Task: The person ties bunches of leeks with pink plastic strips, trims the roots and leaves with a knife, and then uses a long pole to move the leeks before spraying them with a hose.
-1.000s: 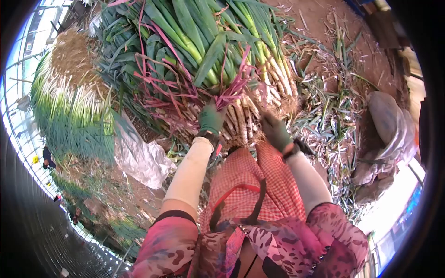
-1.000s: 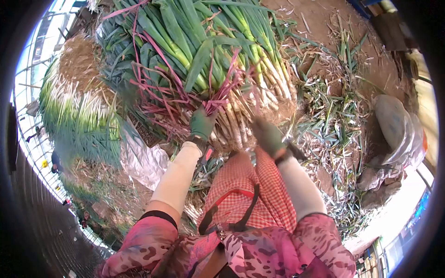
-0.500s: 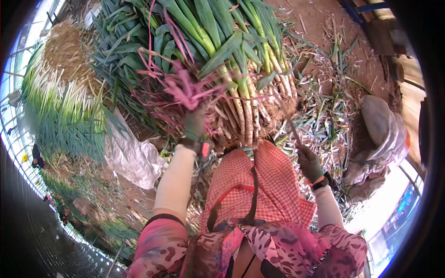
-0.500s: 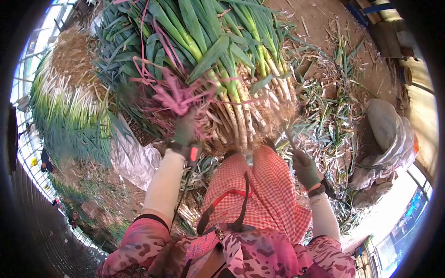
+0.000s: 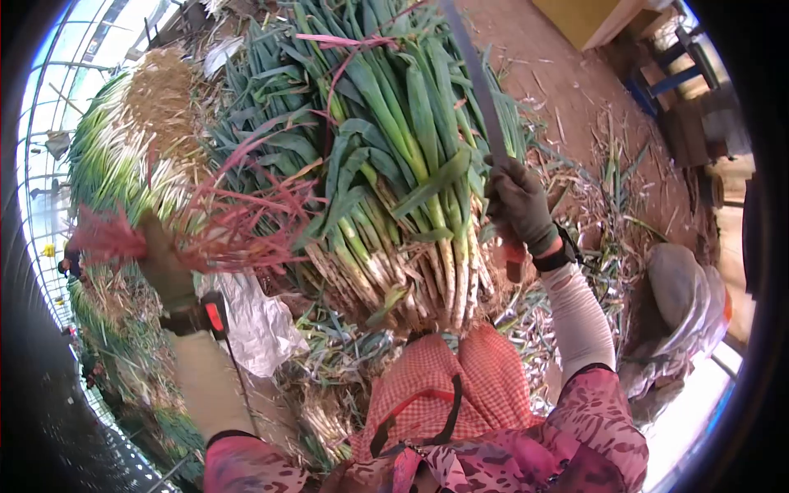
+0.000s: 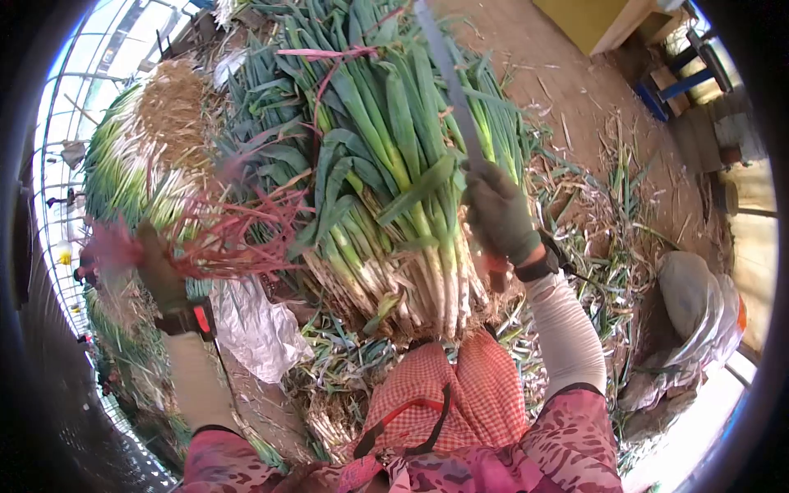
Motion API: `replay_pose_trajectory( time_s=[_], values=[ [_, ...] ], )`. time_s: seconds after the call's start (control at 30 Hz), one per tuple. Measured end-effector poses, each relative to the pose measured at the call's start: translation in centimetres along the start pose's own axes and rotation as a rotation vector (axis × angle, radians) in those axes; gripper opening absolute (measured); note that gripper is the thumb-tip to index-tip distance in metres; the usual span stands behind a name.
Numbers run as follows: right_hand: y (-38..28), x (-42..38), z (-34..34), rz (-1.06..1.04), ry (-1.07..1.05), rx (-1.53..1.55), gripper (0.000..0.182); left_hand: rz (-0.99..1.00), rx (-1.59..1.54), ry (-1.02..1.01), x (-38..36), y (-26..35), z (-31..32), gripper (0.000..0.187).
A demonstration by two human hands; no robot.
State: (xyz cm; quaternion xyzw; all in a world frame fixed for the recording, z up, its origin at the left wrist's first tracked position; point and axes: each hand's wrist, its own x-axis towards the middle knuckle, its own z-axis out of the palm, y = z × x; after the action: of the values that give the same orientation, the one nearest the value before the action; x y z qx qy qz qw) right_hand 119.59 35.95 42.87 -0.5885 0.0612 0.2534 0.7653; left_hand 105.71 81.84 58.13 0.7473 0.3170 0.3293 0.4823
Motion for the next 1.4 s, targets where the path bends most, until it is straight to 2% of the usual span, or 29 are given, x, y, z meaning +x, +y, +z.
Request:
replay_pose_trajectory(
  time_s=[0.03, 0.07, 0.1, 0.2, 0.23, 0.3, 0.33, 0.4, 0.47, 0.53, 0.57, 0.63, 0.67, 0.73, 0.8, 0.87, 0.9, 0.93, 0.97, 1.0, 1.03, 1.1, 1.17, 1.23, 1.3, 1.4],
  values=[
    [-1.2, 0.3, 1.2, 0.016, -0.050, -0.027, 0.029, 0.092, 0.041, -0.030, 1.7, 0.2, 0.9, 0.028],
    [-2.3, 0.1, 2.1, 0.047, -0.104, -0.035, 0.029, 0.237, 0.056, -0.148, 2.0, 0.5, 3.0, 0.028],
    [-3.1, -0.4, 2.9, 0.080, -0.157, -0.044, 0.030, 0.195, 0.038, -0.193, 2.2, 0.9, 5.6, 0.027],
    [-4.9, -2.4, 4.1, 0.216, -0.240, -0.093, 0.029, -0.126, -0.054, -0.277, 2.2, 1.8, 15.6, 0.026],
    [-5.2, -2.7, 3.8, 0.261, -0.259, -0.146, 0.029, -0.032, -0.071, -0.327, 2.3, 1.1, 18.7, 0.023],
    [-5.3, -2.6, 3.5, 0.283, -0.277, -0.267, 0.029, -0.051, -0.134, -0.368, 5.1, -4.3, 25.1, 0.017],
    [-5.7, -2.1, 3.6, 0.305, -0.283, -0.269, 0.029, 0.312, -0.022, -0.395, 7.6, -8.8, 28.5, 0.016],
    [-6.8, -0.6, 4.1, 0.355, -0.290, -0.269, 0.030, 0.863, 0.553, -0.555, 9.1, -10.4, 31.8, 0.015],
    [-6.1, 2.3, 4.4, 0.302, -0.303, -0.272, 0.028, 1.172, 1.505, -0.807, 9.6, -10.0, 34.4, 0.016],
    [-6.1, 5.5, 5.2, 0.246, -0.337, -0.273, 0.024, 1.244, 1.481, -0.860, 9.6, -11.4, 35.4, 0.013],
    [-5.4, 8.1, 5.1, -0.054, -0.438, -0.483, 0.024, 1.286, 1.474, -0.887, 9.8, -12.1, 35.8, 0.013],
    [-3.1, 14.2, 5.9, -0.320, -0.464, -0.741, 0.025, 0.834, 1.133, -0.698, 10.3, -16.2, 36.7, 0.017],
    [-1.9, 17.0, 7.2, -0.276, -0.399, -0.800, 0.026, 0.838, 1.095, -0.674, 10.0, -16.0, 36.0, 0.017],
    [3.6, 20.9, 9.4, -0.609, -0.144, -1.035, 0.028, 0.861, 1.109, -0.672, 9.2, -15.4, 34.5, 0.019],
    [4.9, 20.2, 11.1, -0.621, -0.011, -1.023, 0.027, 0.893, 1.193, -0.712, 8.9, -15.4, 33.8, 0.019],
    [4.3, 13.3, 12.1, -0.310, -0.026, -0.781, 0.024, 1.077, 1.478, -0.803, 9.8, -16.9, 34.0, 0.021],
    [6.3, 11.5, 11.5, -0.288, -0.007, -0.712, 0.022, 0.683, 1.102, -0.564, 8.9, -16.9, 34.0, 0.023],
    [8.6, 9.9, 10.8, -0.263, 0.007, -0.639, 0.020, 0.427, 0.890, -0.476, 8.6, -16.8, 33.9, 0.030],
    [9.5, 8.7, 10.6, -0.229, -0.001, -0.609, 0.020, 0.213, 0.642, -0.344, 8.3, -16.6, 33.9, 0.040],
    [10.3, 7.4, 10.3, -0.188, -0.007, -0.577, 0.019, 0.200, 0.590, -0.286, 9.1, -18.8, 34.1, 0.041],
    [10.8, 6.6, 10.2, -0.146, -0.008, -0.546, 0.018, 0.293, 0.658, -0.350, 11.4, -23.0, 34.6, 0.038],
    [10.8, 7.5, 10.6, -0.111, 0.027, -0.533, 0.020, 0.401, 0.605, -0.422, 12.1, -23.0, 34.0, 0.035],
    [10.5, 9.7, 11.3, -0.144, 0.052, -0.548, 0.021, 0.419, 0.381, -0.441, 11.0, -22.1, 33.3, 0.031],
    [8.9, 13.2, 12.3, -0.243, 0.079, -0.587, 0.022, 0.371, 0.030, -0.343, 8.9, -24.7, 34.4, 0.027],
    [6.5, 14.7, 14.2, -0.256, 0.099, -0.586, 0.022, 0.786, 0.691, -0.328, 6.0, -20.1, 30.6, 0.028],
    [7.9, 12.6, 14.1, -0.283, 0.040, -0.525, 0.021, 1.038, 0.775, -0.184, 8.3, -21.9, 30.9, 0.025]
  ],
)
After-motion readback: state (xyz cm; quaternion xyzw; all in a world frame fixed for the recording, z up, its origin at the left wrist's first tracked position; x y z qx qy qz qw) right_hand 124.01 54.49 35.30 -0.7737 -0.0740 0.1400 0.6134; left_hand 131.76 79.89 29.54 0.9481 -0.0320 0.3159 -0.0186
